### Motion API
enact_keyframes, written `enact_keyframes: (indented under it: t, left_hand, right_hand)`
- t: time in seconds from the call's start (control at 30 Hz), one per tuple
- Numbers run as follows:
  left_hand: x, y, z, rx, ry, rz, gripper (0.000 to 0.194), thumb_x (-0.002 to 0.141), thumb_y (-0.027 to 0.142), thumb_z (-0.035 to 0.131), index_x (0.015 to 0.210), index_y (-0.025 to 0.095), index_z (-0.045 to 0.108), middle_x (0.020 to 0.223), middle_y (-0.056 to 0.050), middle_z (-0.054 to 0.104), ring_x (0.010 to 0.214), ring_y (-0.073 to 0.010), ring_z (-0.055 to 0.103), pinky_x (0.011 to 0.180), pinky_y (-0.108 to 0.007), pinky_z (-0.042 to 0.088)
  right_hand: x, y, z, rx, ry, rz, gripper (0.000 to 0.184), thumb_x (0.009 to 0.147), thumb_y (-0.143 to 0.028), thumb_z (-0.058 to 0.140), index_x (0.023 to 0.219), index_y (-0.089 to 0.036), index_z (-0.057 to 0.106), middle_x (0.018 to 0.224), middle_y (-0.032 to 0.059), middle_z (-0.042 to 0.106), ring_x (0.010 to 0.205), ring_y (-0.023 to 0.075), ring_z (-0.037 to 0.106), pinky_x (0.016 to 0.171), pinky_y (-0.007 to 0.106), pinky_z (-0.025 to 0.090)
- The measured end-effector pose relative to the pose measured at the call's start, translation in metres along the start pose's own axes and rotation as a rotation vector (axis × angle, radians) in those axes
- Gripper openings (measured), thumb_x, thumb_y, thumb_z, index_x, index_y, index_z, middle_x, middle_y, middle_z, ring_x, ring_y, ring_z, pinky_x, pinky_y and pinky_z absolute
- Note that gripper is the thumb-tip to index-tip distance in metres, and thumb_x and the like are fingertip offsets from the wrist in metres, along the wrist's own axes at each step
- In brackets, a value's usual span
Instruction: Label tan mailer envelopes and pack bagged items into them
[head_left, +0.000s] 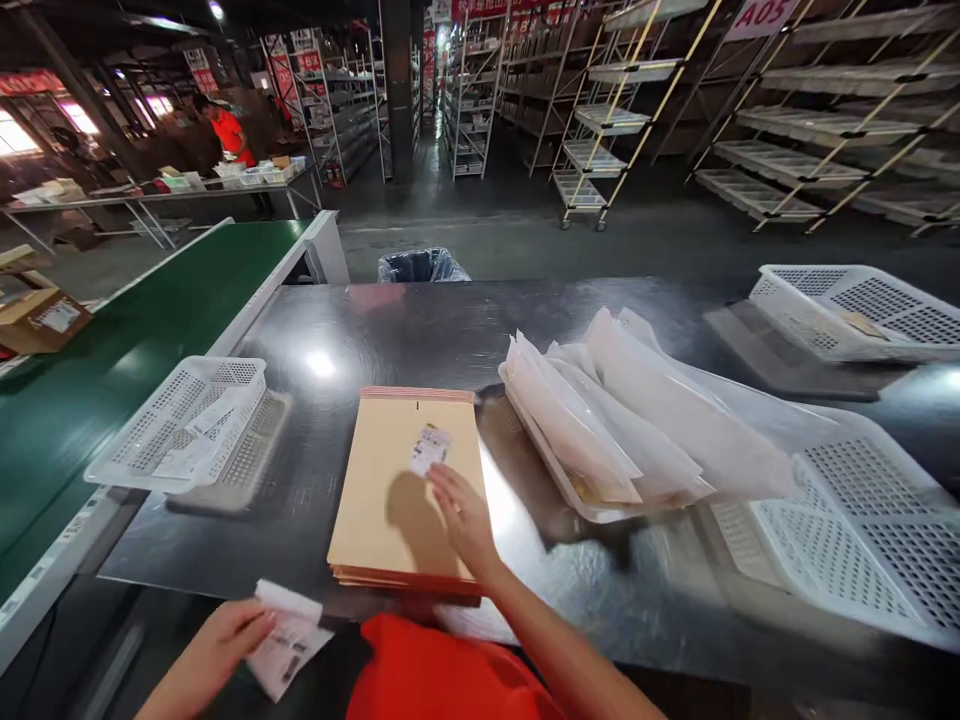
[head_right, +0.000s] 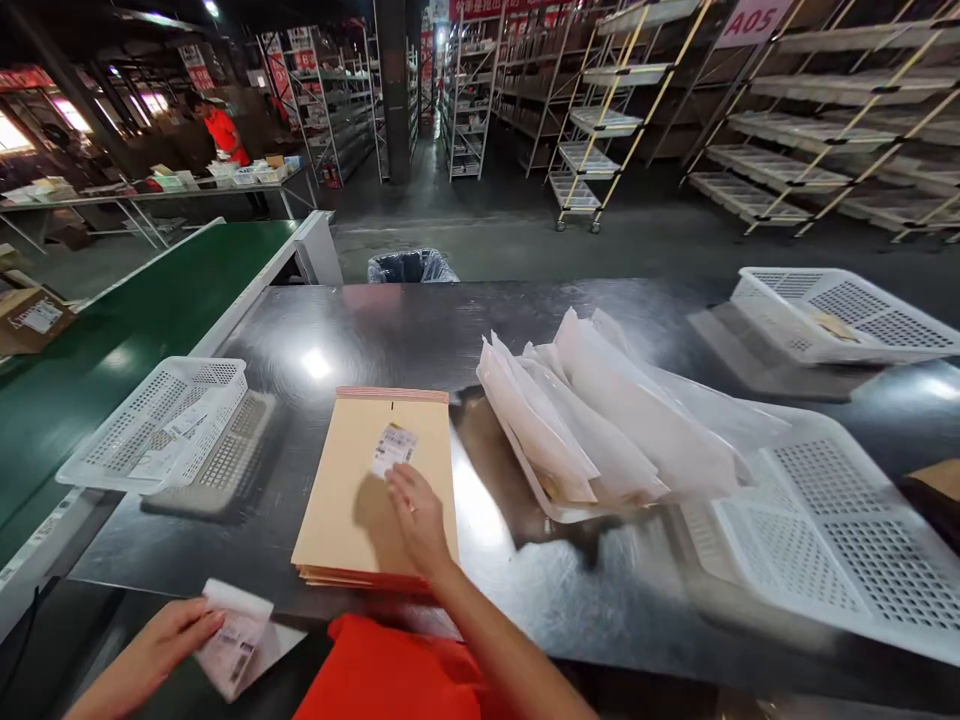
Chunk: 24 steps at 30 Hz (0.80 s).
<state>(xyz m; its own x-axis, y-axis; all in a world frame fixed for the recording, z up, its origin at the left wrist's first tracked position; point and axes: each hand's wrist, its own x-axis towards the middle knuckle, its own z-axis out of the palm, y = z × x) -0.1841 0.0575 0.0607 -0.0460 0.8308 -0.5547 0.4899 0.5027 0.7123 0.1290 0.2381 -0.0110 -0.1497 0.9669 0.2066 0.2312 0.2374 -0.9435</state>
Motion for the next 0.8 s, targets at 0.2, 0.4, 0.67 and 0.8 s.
enact_keyframes:
  t: [0.2,0.4,0.67,0.8]
  left_hand:
    - [0.076,0.057,0.059,0.295,-0.228,0.268,0.031,0.088,0.036,0.048,0.095,0.022,0.075,0.147,-0.007,0.050,0.141,-0.0271,0.037,0.118,-0.041,0.024]
    - [0.106,0.042,0.071,0.397,-0.344,0.233,0.020,0.083,0.021,0.051,0.082,0.021,0.071,0.146,-0.007,0.050,0.147,-0.0281,0.025,0.119,-0.054,0.014]
    - [0.106,0.039,0.076,0.261,-0.303,0.197,0.017,0.079,0.028,0.056,0.069,0.020,0.067,0.140,-0.012,0.057,0.144,-0.0317,0.031,0.118,-0.054,0.016]
    - [0.108,0.034,0.059,-0.067,-0.261,0.225,0.047,0.075,0.061,0.059,0.079,0.017,0.073,0.104,-0.012,0.076,0.111,-0.0339,0.062,0.105,-0.051,0.039]
  right_hand:
    - [-0.074,0.040,0.051,-0.703,-0.433,-0.138,0.041,0.091,-0.021,0.048,0.130,-0.016,0.059,0.146,0.0157,0.046,0.138,0.0355,0.037,0.112,0.060,0.033]
    - [-0.024,0.022,0.057,-0.823,-0.583,-0.065,0.059,0.096,-0.040,0.040,0.146,-0.010,0.038,0.155,0.0155,0.029,0.144,0.0343,0.024,0.118,0.060,0.015]
    - [-0.023,0.030,0.050,-0.718,-0.741,-0.275,0.075,0.095,-0.052,0.040,0.151,-0.006,0.023,0.157,0.0188,0.016,0.147,0.0331,0.008,0.120,0.057,0.004]
    - [-0.065,0.046,-0.004,-0.443,-0.842,-0.336,0.063,0.093,-0.054,0.044,0.149,-0.027,0.032,0.154,0.0075,0.034,0.145,0.0286,0.023,0.120,0.057,0.005]
